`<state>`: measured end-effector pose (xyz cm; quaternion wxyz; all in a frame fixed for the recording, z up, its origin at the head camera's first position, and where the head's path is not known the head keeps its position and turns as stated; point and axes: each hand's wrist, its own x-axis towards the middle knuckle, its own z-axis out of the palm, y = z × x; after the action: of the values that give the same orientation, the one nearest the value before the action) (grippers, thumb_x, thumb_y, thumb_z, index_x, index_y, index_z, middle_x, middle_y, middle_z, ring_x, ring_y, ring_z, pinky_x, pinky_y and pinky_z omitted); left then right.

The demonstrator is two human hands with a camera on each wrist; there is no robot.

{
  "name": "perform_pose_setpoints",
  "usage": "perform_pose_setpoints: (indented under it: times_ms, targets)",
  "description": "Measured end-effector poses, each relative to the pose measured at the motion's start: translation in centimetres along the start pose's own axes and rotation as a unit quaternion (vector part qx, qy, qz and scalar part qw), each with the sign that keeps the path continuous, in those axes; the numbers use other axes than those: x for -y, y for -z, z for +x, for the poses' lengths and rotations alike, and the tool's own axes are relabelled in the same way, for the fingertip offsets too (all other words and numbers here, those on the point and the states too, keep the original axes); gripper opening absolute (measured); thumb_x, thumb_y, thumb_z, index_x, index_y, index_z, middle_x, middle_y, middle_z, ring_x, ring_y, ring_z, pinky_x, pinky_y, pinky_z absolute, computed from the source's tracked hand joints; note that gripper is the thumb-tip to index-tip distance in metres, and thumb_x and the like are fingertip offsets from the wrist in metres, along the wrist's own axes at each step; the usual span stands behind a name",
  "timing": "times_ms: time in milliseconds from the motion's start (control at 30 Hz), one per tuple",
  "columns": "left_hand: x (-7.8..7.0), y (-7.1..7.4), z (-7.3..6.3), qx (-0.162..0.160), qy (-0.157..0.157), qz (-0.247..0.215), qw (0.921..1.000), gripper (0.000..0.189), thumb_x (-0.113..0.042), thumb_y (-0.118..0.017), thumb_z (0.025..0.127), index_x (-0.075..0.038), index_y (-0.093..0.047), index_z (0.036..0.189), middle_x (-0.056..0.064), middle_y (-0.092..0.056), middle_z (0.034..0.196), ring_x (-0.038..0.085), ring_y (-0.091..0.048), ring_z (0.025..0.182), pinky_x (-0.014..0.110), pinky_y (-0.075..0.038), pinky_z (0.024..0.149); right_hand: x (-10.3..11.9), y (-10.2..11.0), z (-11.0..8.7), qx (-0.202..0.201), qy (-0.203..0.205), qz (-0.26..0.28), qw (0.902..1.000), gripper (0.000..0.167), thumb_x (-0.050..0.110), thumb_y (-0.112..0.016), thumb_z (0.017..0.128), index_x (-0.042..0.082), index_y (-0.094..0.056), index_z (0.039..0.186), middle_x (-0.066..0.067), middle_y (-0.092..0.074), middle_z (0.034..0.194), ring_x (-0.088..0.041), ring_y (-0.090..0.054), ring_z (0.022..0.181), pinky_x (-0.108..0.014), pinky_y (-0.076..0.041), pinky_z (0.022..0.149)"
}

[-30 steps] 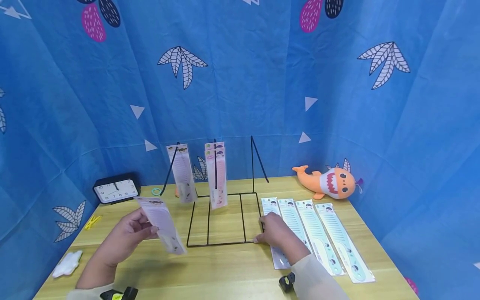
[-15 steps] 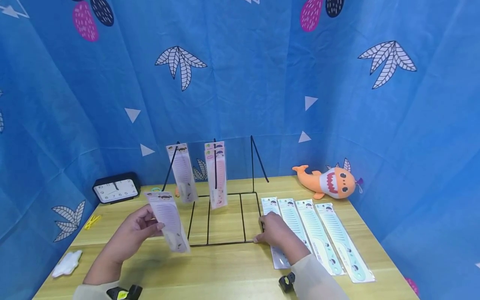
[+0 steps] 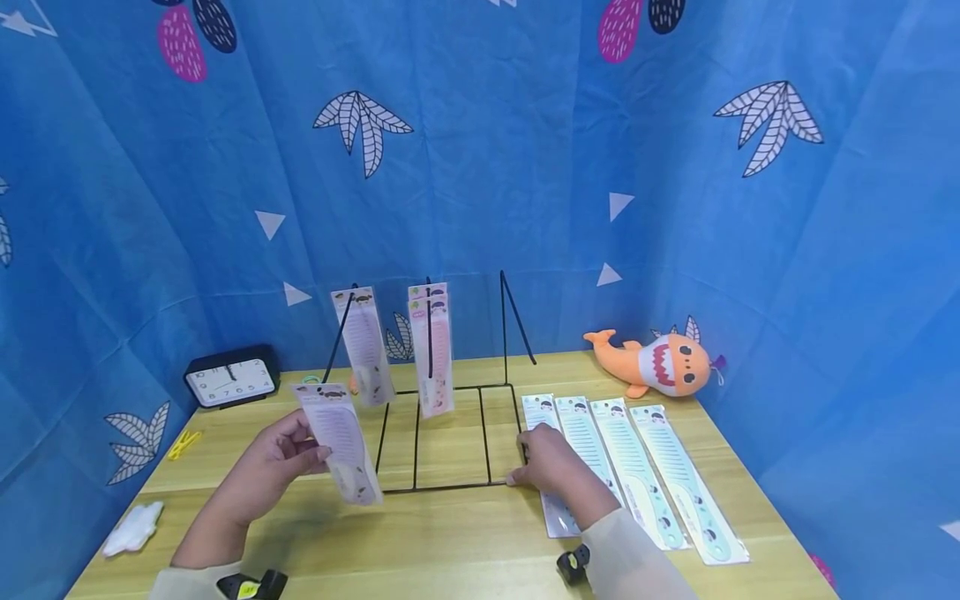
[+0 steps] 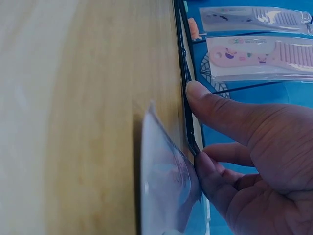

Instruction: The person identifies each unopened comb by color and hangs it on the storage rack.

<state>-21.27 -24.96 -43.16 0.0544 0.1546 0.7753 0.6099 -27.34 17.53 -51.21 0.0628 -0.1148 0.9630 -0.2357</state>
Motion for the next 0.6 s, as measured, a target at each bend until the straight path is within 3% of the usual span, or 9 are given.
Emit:
perform_pose_setpoints:
  times_ms: [233, 600]
  targets:
    - [0.3, -0.2, 0.3, -0.011, -0.002, -0.001, 0.9999, 0.034, -0.002, -0.064, 0.107, 0.006, -0.055, 0.139, 0.026, -0.069, 0.134, 0.016, -0.076, 0.113, 0.038, -0.069, 0.094, 0.0, 0.0, 0.0, -0.001, -0.004, 0.000, 1.0000, 0.067, 0.033, -0.100, 0.079, 0.002, -0.074, 0.133, -0.012, -0.069, 0.116, -0.022, -0.059, 0.099, -0.050, -0.060, 0.099]
    - [0.2, -0.8, 2.3, -0.078, 0.061, -0.002, 0.9951, 0.024, -0.003, -0.058, 0.110, -0.001, -0.054, 0.133, 0.020, -0.067, 0.133, 0.028, -0.070, 0.121, 0.043, -0.069, 0.096, 0.0, 0.0, 0.0, 0.004, -0.006, -0.002, 1.0000, 0.071, 0.032, -0.100, 0.079, 0.001, -0.072, 0.137, -0.015, -0.069, 0.121, -0.024, -0.062, 0.105, -0.052, -0.060, 0.103]
